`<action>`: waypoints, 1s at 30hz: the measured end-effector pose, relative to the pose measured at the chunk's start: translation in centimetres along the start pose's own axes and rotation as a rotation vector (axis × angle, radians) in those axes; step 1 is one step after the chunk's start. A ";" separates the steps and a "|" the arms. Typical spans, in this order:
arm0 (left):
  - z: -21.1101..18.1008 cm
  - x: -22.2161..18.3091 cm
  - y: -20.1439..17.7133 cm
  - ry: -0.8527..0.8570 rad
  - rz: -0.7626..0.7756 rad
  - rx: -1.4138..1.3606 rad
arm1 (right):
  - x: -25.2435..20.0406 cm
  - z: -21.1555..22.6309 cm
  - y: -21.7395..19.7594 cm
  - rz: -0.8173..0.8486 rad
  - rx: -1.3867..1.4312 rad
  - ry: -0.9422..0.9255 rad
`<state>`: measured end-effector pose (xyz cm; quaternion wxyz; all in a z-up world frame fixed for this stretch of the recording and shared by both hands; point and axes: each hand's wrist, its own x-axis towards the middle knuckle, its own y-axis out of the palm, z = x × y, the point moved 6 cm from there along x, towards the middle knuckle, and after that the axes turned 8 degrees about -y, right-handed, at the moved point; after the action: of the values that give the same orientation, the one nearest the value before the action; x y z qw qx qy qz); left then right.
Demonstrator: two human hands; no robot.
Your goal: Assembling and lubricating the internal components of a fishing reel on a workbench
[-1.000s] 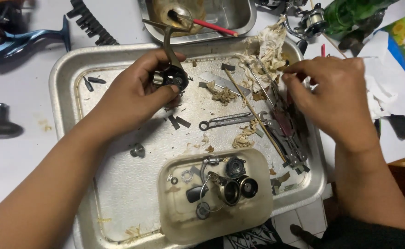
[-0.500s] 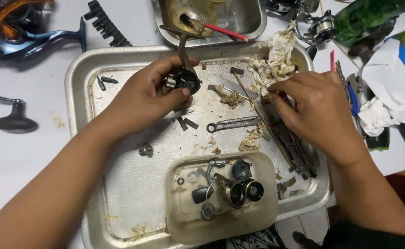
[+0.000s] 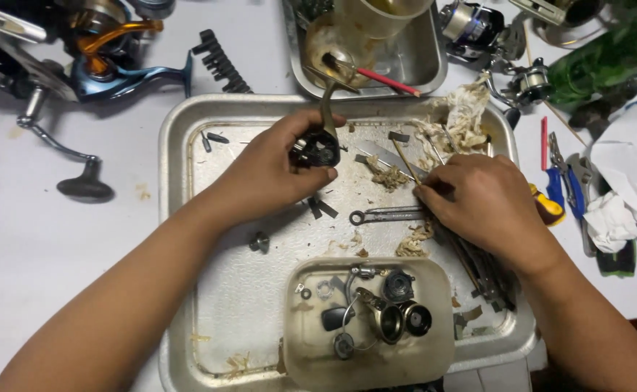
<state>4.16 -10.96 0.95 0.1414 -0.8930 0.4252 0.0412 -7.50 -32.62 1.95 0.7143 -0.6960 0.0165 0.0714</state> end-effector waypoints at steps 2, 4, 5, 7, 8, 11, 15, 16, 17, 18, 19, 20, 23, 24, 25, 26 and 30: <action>-0.3 -0.2 0.1 -0.029 0.009 -0.011 | -0.1 -0.3 0.4 -0.013 0.010 0.022; -0.6 -0.3 0.3 -0.054 0.027 -0.024 | -0.4 -0.5 0.2 -0.026 0.017 0.055; -0.6 -0.3 0.3 -0.079 0.017 -0.007 | -0.6 -1.0 -0.1 -0.029 0.092 0.135; -0.4 -0.2 0.2 -0.102 0.002 0.009 | -1.0 -1.5 -1.1 -0.033 0.165 0.211; -0.5 -0.2 0.2 -0.056 -0.015 0.035 | -1.3 -1.9 -1.5 -0.020 0.275 0.264; -0.3 -0.1 0.2 0.024 -0.038 0.074 | -1.9 -2.8 -2.4 -0.089 0.485 0.333; -0.9 -0.5 0.2 -0.043 -0.030 0.089 | -2.4 -4.6 -2.0 -0.226 0.849 0.276; -1.2 -0.5 0.2 -0.041 -0.030 0.089 | -2.5 -4.4 -2.3 -0.228 0.847 0.275; -1.2 -0.6 0.3 -0.109 -0.023 0.072 | -2.5 -4.3 -2.5 -0.247 0.857 0.287; -1.1 -0.7 0.3 -0.178 -0.016 0.056 | -2.6 -4.1 -2.8 -0.266 0.868 0.299; -0.4 -0.5 0.3 -0.176 -0.015 0.056 | -2.5 -4.0 -3.0 -0.268 0.867 0.300; -0.6 -0.3 0.2 -0.036 -0.036 0.110 | -2.6 -4.0 -3.1 -0.258 0.799 0.323; -0.5 -0.1 0.3 0.134 -0.056 0.200 | -2.6 -3.8 -3.6 -0.246 0.680 0.369; -0.4 0.0 0.4 0.159 -0.061 0.239 | -2.5 -3.8 -3.8 -0.242 0.634 0.388; -0.2 0.1 0.5 0.161 -0.061 0.238 | -2.4 -3.6 -4.1 -0.243 0.633 0.389; -0.2 0.1 0.6 0.202 -0.061 0.267 | -2.1 -3.0 -4.8 -0.258 0.547 0.280; 0.3 0.2 1.0 0.248 -0.037 0.313 | -0.7 -1.2 -6.3 -0.268 0.436 -0.023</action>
<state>3.59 -11.65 0.43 0.2255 -0.8661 0.4241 -0.1384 -7.35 -33.98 8.24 0.8508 -0.5204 -0.0692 -0.0213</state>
